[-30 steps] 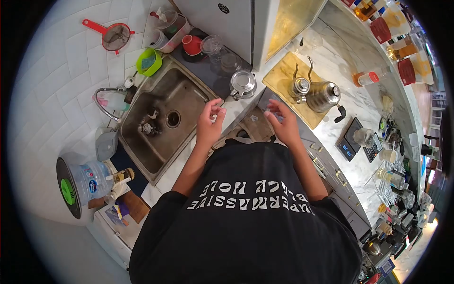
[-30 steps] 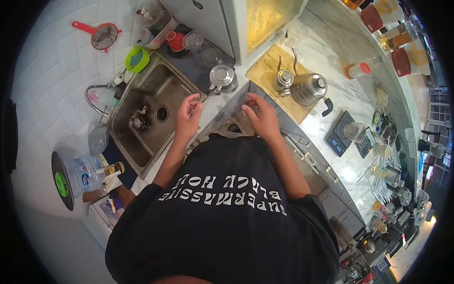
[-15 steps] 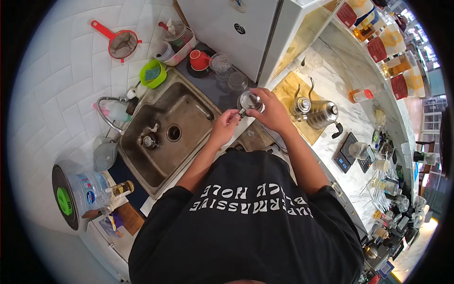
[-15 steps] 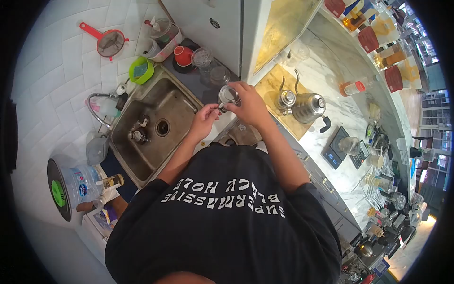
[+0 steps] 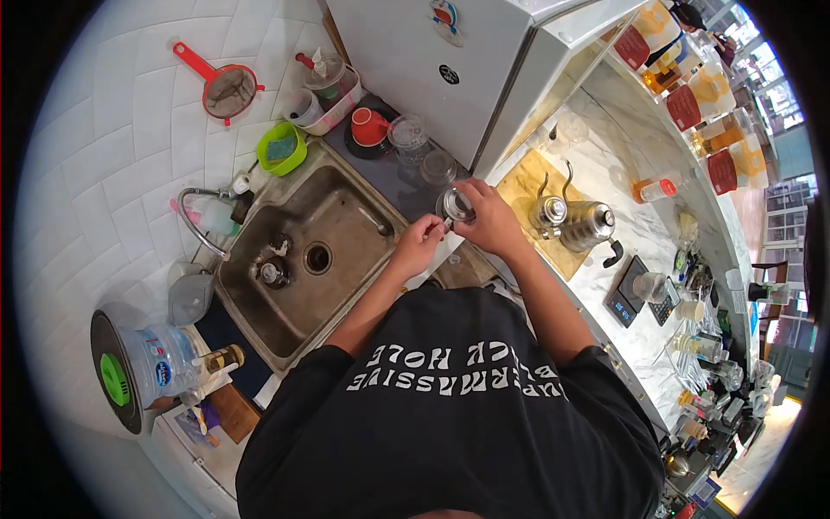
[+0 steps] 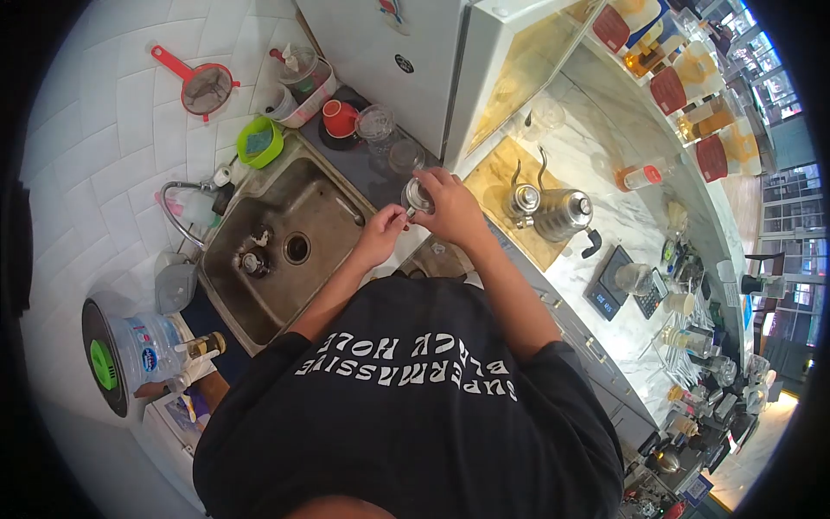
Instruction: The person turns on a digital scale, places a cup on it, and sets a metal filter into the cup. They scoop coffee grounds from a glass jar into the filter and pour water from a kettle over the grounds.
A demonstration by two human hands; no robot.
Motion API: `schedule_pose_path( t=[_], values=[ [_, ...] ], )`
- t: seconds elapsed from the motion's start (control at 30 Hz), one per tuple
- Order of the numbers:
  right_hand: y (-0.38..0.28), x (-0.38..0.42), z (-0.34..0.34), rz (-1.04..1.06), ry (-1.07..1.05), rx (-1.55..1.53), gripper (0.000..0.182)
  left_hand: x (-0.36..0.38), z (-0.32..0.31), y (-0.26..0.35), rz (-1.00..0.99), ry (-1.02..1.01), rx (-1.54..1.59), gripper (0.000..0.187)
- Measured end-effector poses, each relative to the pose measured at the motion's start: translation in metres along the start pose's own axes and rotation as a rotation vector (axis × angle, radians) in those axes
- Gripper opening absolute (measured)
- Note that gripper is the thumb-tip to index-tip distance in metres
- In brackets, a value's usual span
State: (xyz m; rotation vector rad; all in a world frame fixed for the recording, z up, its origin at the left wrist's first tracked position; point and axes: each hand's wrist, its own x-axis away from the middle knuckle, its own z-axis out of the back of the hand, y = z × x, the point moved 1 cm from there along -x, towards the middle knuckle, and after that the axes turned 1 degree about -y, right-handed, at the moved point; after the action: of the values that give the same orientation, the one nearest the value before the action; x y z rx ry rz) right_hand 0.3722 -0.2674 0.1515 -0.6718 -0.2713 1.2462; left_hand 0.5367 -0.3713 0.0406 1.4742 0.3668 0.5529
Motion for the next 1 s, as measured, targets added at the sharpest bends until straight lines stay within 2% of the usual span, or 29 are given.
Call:
schedule_pose_path(
  t=[0.07,0.2,0.3,0.37,0.53,0.6,0.8,0.87,1.0],
  values=[
    [-0.003,0.002,0.006,-0.113,-0.017,-0.138,0.069,0.0,0.001,0.004,-0.007,0.012,0.033,0.017],
    [0.002,0.007,0.018,-0.159,-0.009,-0.279,0.067,0.007,0.006,0.022,0.029,-0.008,-0.055,0.015],
    [0.008,0.017,0.022,-0.136,0.107,-0.287,0.069,0.013,0.007,0.035,0.043,0.004,-0.082,0.014],
    [0.006,0.026,0.031,-0.225,0.113,-0.424,0.068,0.016,0.007,0.039,0.062,0.0,-0.092,0.014],
    [0.017,0.059,0.043,-0.295,0.189,-0.578,0.066,0.021,-0.001,0.058,-0.014,0.018,-0.022,0.017],
    [0.022,0.073,0.05,-0.337,0.218,-0.731,0.065,0.024,-0.008,0.067,-0.02,-0.007,-0.078,0.017],
    [0.045,0.134,0.088,-0.373,0.366,-0.703,0.064,0.035,-0.053,0.102,-0.103,-0.077,-0.086,0.017],
    [0.057,0.16,0.102,-0.393,0.389,-0.717,0.065,0.038,-0.077,0.119,-0.036,-0.097,-0.112,0.017],
    [0.078,0.222,0.136,-0.437,0.433,-0.643,0.064,0.033,-0.139,0.13,-0.079,-0.203,-0.079,0.015]
  ],
)
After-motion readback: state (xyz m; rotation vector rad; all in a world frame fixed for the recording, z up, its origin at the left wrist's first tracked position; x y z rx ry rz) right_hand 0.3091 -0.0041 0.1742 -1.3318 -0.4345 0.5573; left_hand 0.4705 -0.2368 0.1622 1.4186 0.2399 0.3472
